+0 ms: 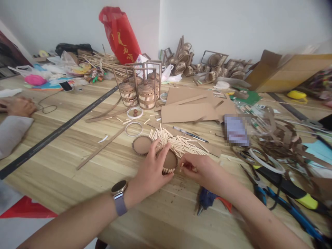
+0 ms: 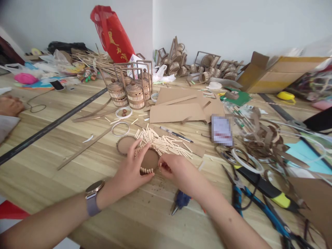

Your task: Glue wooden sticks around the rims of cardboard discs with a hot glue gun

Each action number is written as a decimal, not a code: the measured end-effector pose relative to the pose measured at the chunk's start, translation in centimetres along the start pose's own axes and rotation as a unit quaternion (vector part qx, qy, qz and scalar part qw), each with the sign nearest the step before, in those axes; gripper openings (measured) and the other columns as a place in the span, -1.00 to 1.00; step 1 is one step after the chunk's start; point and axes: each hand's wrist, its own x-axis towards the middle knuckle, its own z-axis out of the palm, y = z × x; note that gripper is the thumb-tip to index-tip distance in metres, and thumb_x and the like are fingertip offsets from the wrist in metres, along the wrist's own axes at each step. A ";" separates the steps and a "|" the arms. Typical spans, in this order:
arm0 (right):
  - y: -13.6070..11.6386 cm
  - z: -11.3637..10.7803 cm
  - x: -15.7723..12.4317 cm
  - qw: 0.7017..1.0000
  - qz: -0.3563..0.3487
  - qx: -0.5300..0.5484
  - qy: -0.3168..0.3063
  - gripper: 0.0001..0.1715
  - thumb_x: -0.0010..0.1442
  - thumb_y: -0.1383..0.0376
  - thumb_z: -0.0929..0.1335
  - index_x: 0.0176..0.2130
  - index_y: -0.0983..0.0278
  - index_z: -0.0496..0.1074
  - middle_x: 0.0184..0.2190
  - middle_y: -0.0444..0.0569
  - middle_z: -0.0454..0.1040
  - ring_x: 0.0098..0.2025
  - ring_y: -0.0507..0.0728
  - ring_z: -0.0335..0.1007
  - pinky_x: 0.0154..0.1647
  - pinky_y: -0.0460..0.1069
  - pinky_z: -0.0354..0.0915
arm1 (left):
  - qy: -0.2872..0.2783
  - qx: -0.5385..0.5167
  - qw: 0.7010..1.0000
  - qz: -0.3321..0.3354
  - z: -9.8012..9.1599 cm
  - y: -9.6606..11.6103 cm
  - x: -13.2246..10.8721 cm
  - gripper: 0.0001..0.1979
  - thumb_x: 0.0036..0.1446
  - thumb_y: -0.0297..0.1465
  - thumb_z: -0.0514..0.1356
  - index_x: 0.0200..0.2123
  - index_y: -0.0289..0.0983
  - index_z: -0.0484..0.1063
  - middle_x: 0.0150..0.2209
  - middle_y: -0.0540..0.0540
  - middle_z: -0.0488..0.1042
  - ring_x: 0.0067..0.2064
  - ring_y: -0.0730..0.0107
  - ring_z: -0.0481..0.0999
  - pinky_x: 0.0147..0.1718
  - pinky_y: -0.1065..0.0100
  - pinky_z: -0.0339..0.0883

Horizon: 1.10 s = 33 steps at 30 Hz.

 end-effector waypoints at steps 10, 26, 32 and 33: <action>0.0 1.3 0.4 0.998 -0.060 0.012 0.014 -0.80 0.17 0.48 0.28 -0.36 0.26 0.47 -0.46 -0.12 0.49 -0.43 0.04 0.35 -0.39 -0.10 0.20 | 0.000 -0.008 1.000 -0.003 0.1 0.0 0.1 -0.01 -0.05 -0.48 0.37 0.33 -0.07 -0.14 0.32 -0.28 -0.16 0.29 -0.18 0.14 0.09 -0.05 0.32; 0.9 1.6 0.6 0.975 -0.159 -0.151 0.035 -0.78 0.30 0.39 0.28 -0.33 0.27 0.50 -0.40 -0.03 0.48 -0.33 0.12 0.38 -0.34 -0.05 0.19 | 0.001 0.000 1.000 -0.002 0.1 -0.1 0.0 -0.04 -0.05 -0.46 0.36 0.32 -0.06 -0.11 0.32 -0.26 -0.15 0.27 -0.18 0.16 0.07 -0.05 0.35; 1.1 1.7 0.4 0.937 -0.224 -0.247 0.105 -0.76 0.28 0.42 0.29 -0.40 0.25 0.46 -0.45 -0.08 0.45 -0.38 0.10 0.33 -0.34 -0.02 0.08 | 0.000 -0.004 1.000 0.000 0.1 -0.1 0.0 -0.04 -0.04 -0.46 0.36 0.32 -0.06 -0.12 0.32 -0.26 -0.16 0.27 -0.16 0.17 0.08 -0.05 0.33; 1.1 1.8 0.4 0.930 -0.232 -0.260 0.115 -0.76 0.28 0.43 0.29 -0.41 0.25 0.45 -0.45 -0.09 0.44 -0.39 0.10 0.32 -0.34 -0.01 0.07 | 0.001 -0.004 1.000 0.001 0.1 -0.1 0.0 -0.03 -0.05 -0.47 0.36 0.32 -0.06 -0.12 0.32 -0.25 -0.15 0.27 -0.16 0.16 0.09 -0.04 0.33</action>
